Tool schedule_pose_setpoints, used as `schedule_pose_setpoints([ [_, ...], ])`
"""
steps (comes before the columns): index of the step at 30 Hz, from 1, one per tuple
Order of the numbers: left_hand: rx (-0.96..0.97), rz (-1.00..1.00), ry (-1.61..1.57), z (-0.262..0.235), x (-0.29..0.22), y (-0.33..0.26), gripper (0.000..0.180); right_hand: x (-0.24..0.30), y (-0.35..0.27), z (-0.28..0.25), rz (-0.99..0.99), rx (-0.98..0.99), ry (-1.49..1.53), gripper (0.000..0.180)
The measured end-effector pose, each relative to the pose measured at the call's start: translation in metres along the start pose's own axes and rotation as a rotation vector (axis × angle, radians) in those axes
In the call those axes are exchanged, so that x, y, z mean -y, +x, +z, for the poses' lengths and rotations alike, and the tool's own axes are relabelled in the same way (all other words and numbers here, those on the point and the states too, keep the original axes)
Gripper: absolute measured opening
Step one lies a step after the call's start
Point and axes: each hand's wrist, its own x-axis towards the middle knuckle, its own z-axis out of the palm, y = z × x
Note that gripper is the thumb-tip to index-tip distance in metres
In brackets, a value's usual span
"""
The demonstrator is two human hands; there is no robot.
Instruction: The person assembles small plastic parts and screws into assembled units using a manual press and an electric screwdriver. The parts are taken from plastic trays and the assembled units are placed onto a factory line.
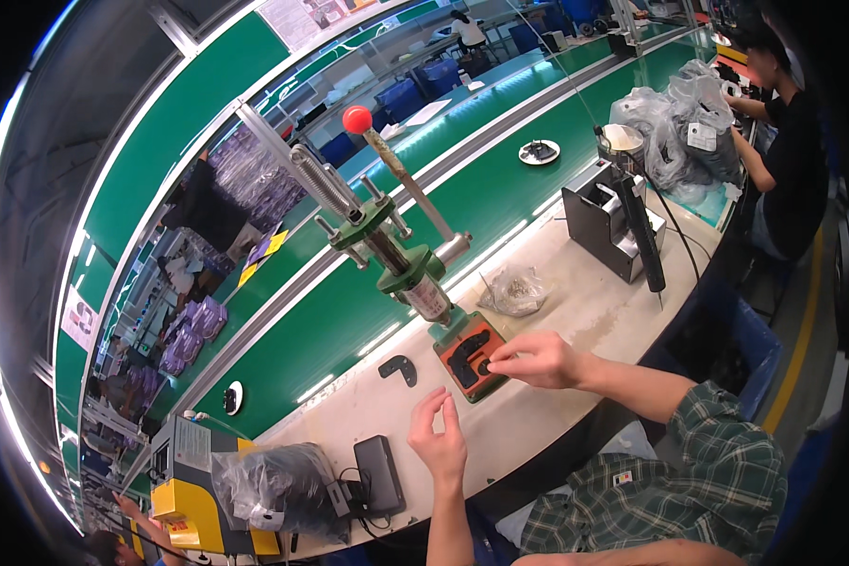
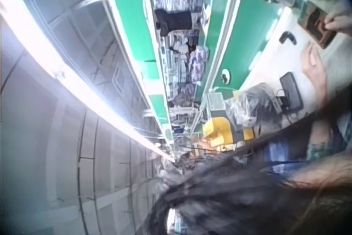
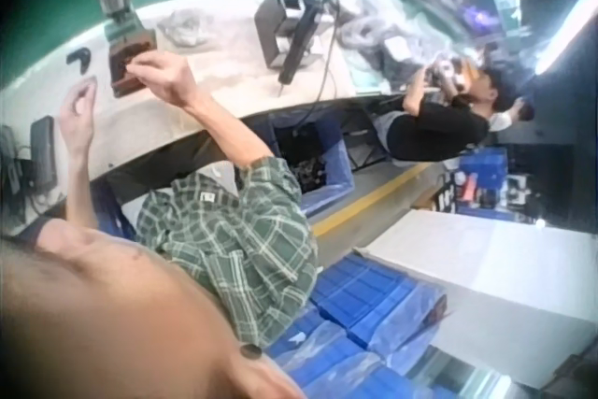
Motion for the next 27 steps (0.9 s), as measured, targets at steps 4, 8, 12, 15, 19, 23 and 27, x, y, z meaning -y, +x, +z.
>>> schedule_pose_setpoints([
  [4, 0.001, 0.076, 0.047, -0.004, 0.003, 0.005, 0.01, -0.009, -0.003, -0.007, -0.219, 0.036, -0.159, 0.022],
  [8, 0.065, 0.2, 0.113, 0.003, 0.014, 0.011, 0.01, -0.013, -0.001, -0.003, -0.252, 0.054, -0.179, 0.024],
  [12, 0.119, 0.337, 0.146, 0.011, 0.036, 0.024, 0.014, -0.033, -0.003, 0.015, 0.35, 0.059, 0.045, 0.023],
  [15, 0.155, 0.373, 0.159, 0.019, 0.05, 0.036, 0.016, -0.043, 0.013, 0.023, 0.636, 0.029, 0.121, 0.016],
  [19, 0.197, 0.381, 0.125, 0.028, 0.054, 0.04, 0.017, -0.046, 0.033, 0.035, 0.858, 0.203, 0.225, 0.02],
  [23, 0.232, 0.432, 0.163, 0.034, 0.057, 0.039, 0.019, -0.062, 0.033, 0.047, 0.934, 0.288, 0.163, 0.02],
  [27, 0.251, 0.433, 0.198, 0.034, 0.054, 0.039, 0.019, -0.061, 0.034, 0.054, 0.885, 0.372, 0.016, 0.02],
])
